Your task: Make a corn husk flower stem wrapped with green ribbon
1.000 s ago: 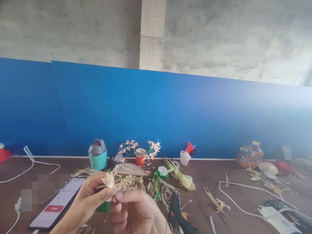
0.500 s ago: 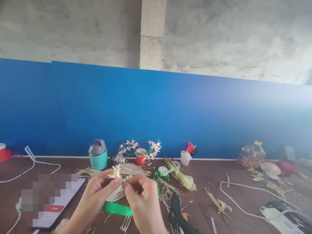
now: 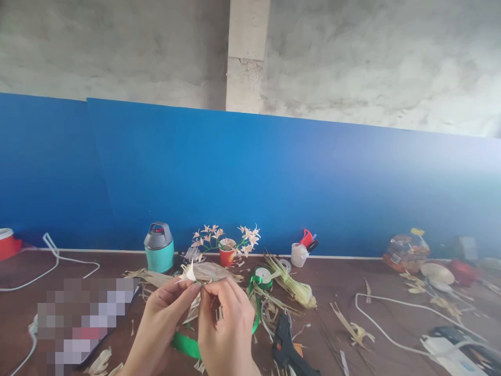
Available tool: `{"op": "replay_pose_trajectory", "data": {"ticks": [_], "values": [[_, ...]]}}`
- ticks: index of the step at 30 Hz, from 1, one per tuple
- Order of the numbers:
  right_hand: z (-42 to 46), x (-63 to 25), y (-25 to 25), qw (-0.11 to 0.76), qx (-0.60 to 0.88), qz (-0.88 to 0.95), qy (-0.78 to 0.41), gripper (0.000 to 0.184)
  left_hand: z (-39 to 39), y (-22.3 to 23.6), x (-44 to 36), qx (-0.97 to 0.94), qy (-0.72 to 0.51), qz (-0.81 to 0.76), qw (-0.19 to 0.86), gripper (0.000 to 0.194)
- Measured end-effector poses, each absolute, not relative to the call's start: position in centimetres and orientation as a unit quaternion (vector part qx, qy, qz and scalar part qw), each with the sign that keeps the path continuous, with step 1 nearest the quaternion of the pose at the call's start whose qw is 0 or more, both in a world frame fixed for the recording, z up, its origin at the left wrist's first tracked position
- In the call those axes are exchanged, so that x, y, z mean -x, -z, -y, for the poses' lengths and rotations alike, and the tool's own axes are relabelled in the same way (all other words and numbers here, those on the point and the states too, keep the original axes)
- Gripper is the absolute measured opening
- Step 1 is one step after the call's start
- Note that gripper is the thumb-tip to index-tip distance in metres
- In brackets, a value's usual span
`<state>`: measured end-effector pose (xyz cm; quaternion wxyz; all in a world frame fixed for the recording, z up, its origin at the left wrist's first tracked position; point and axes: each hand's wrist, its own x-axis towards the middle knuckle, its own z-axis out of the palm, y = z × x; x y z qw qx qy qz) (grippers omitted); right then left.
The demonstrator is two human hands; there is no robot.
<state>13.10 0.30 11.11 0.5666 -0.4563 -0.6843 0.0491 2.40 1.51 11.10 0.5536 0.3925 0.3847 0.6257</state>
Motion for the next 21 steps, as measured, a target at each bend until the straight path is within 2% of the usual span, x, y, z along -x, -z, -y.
{"op": "replay_pose_trajectory", "data": {"ticks": [4, 6, 10, 16, 21], "values": [[-0.5, -12.8, -10.8, 0.567, 0.448, 0.69, -0.033, 0.018, -1.5, -11.0, -2.4, -0.392, -0.635, -0.378, 0.548, 0.027], [-0.7, -12.8, -10.9, 0.568, 0.446, 0.689, -0.064, 0.017, -1.6, -11.0, -2.3, -0.399, -0.639, -0.371, 0.544, 0.024], [-0.9, -13.7, -11.7, 0.535, 0.451, 0.687, -0.197, 0.014, -2.2, -11.0, -1.5, -0.417, -0.625, -0.367, 0.548, 0.025], [-1.2, -14.8, -12.4, 0.472, 0.436, 0.656, -0.395, 0.028, -2.5, -11.6, -0.8, -0.453, -0.609, -0.367, 0.538, 0.028], [-1.8, -14.7, -11.7, 0.488, 0.432, 0.601, -0.462, 0.029, -2.6, -11.4, -0.7, -0.478, -0.593, -0.366, 0.535, 0.033]]}}
